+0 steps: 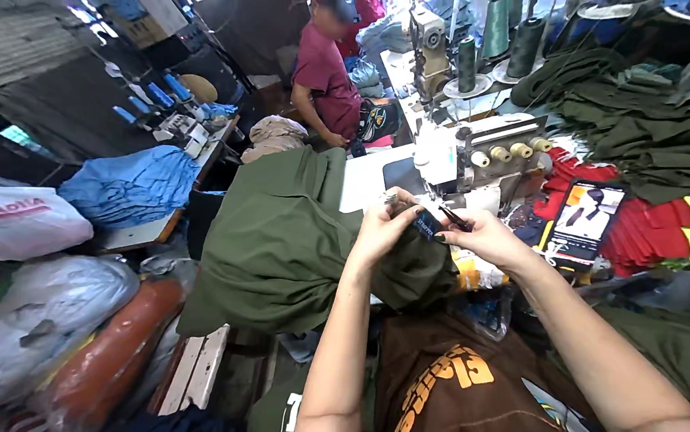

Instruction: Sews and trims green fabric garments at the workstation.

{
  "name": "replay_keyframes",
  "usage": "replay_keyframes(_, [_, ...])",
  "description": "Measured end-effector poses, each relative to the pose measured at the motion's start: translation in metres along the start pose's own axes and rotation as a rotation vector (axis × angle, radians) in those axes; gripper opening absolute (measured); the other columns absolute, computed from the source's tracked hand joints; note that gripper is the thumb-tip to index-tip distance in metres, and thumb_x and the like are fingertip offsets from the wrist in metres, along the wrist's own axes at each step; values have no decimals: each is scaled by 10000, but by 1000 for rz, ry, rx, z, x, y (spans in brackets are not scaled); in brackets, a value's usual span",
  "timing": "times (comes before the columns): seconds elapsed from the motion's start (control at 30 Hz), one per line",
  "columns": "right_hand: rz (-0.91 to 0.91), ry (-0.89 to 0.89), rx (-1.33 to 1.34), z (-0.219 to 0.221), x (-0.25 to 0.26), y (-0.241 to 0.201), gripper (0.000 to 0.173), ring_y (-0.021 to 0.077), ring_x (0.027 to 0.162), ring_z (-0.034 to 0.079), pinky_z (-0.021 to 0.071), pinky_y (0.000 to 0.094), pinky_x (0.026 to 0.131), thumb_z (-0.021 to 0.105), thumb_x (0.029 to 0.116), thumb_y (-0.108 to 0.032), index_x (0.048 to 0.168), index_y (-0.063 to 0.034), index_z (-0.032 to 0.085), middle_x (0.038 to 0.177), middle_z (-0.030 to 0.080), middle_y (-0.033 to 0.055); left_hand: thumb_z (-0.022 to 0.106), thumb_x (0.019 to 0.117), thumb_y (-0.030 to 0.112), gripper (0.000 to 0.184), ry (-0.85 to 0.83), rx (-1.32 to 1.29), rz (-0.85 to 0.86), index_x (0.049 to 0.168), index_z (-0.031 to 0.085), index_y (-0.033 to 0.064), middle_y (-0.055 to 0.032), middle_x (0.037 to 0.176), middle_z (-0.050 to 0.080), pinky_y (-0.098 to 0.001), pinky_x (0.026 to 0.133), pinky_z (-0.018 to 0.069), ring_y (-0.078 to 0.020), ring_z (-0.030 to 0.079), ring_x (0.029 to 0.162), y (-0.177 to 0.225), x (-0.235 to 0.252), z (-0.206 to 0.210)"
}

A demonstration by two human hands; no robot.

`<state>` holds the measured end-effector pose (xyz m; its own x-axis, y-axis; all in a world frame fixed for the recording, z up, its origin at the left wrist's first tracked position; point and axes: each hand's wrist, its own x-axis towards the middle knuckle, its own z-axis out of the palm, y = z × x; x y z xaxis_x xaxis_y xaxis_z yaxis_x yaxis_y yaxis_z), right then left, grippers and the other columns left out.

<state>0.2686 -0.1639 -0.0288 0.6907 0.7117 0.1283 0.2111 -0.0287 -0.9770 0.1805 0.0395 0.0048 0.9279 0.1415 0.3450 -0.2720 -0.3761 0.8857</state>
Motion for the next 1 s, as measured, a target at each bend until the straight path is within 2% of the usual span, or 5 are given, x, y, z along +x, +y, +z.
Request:
replay_keyframes(0.23, [160,30,353,-20,-1,19,31,-18,433,370,325,150,424,684,952,-90,953,-73,658,582,515,-70,676,965,83,47,-85,-9,-34,1001,653,62,-25,752,655,-224,565,489,-57,569,603,-14,33,-2])
replay_keyframes(0.5, [168,97,294,-32,-8,37,72,-12,465,383,330,153,439,634,992,-86,1057,-62,614,664,538,-59,754,902,98,54,-66,17,-152,873,712,80,-1,728,662,-252,560,484,-61,570,602,-37,53,15])
replay_keyframes(0.73, [61,142,151,-35,-7,45,108,1,675,548,462,170,605,663,971,-84,1061,-27,644,866,636,-14,741,924,132,49,-121,105,-86,898,739,90,-2,833,707,-292,649,535,-79,628,703,-45,60,13])
replay_keyframes(0.93, [8,134,201,3,-30,67,845,85,973,626,553,255,827,798,782,-31,1506,-7,364,1304,581,113,719,928,76,92,39,79,118,1015,693,69,8,882,697,-259,696,575,-64,655,761,17,30,35])
replay_keyframes(1.0, [13,60,343,42,-48,59,839,67,1080,667,570,258,947,802,783,4,1497,20,361,1298,649,90,717,927,74,95,-84,41,262,1005,695,25,-19,895,718,-308,770,612,-88,688,805,34,11,70])
